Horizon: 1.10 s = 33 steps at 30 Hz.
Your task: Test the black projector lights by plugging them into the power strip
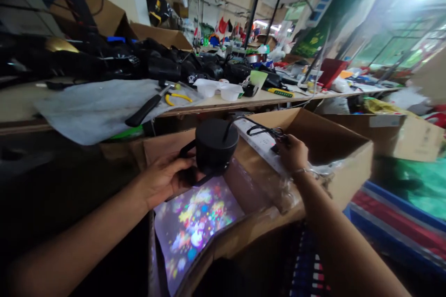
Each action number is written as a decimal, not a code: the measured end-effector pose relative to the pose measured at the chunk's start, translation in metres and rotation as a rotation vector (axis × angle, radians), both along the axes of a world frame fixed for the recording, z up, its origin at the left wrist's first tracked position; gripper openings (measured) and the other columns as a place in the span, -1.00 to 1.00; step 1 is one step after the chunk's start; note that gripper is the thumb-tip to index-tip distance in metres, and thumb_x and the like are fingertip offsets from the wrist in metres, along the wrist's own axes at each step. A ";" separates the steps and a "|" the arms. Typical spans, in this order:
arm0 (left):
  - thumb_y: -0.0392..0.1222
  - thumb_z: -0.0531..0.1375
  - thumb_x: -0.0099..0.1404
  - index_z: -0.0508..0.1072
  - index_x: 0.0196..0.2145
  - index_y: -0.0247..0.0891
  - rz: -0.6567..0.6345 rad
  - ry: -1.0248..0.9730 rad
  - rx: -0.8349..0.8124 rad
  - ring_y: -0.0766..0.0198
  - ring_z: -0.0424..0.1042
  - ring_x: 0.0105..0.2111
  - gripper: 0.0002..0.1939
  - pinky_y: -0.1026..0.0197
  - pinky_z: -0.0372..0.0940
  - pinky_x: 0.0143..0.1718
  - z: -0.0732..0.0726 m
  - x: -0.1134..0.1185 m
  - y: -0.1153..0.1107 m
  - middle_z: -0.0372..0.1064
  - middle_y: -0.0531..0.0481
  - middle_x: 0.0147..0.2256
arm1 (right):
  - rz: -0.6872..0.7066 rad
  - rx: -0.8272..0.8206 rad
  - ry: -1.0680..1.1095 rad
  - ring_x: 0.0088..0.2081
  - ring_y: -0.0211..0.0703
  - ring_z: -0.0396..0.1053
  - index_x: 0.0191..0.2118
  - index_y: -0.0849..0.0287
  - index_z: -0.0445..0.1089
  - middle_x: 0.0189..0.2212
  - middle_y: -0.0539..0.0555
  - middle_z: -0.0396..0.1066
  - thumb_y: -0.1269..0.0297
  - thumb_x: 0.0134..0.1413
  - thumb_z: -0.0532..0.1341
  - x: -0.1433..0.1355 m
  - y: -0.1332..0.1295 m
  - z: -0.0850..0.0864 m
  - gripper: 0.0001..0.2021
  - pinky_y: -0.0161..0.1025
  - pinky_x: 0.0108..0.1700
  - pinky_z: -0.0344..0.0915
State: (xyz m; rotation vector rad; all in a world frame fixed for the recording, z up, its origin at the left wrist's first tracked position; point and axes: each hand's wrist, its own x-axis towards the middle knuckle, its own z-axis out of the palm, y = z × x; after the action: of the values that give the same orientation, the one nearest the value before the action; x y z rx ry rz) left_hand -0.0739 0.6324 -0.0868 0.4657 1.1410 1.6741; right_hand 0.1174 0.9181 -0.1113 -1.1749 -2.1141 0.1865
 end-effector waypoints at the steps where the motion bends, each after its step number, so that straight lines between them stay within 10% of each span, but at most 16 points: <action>1: -0.39 0.12 0.14 0.34 -0.36 -0.37 0.002 0.000 0.018 0.32 0.40 -0.61 -0.94 0.33 0.30 -0.56 0.000 -0.002 0.003 0.38 0.01 -0.62 | -0.004 0.000 0.009 -0.50 -0.25 0.24 -0.41 0.29 0.39 -0.53 0.14 0.38 0.11 -0.04 0.16 0.000 0.001 -0.001 -0.71 -0.32 -0.47 0.06; 33: -0.48 0.06 0.12 0.30 -0.44 -0.34 -0.111 -0.047 0.100 0.34 0.36 -0.68 -0.89 0.31 0.31 -0.60 -0.006 -0.002 0.008 0.34 0.03 -0.66 | -0.102 0.040 0.003 -0.54 -0.26 0.16 -0.53 0.25 0.32 -0.67 -0.01 0.15 0.13 -0.18 0.18 -0.007 -0.011 0.001 -0.75 -0.32 -0.50 0.04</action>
State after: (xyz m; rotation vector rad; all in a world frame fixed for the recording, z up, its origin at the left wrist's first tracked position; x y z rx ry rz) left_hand -0.0761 0.6407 -0.0927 0.5401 0.9826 1.6420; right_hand 0.1107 0.9076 -0.1100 -1.2550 -2.0403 0.0990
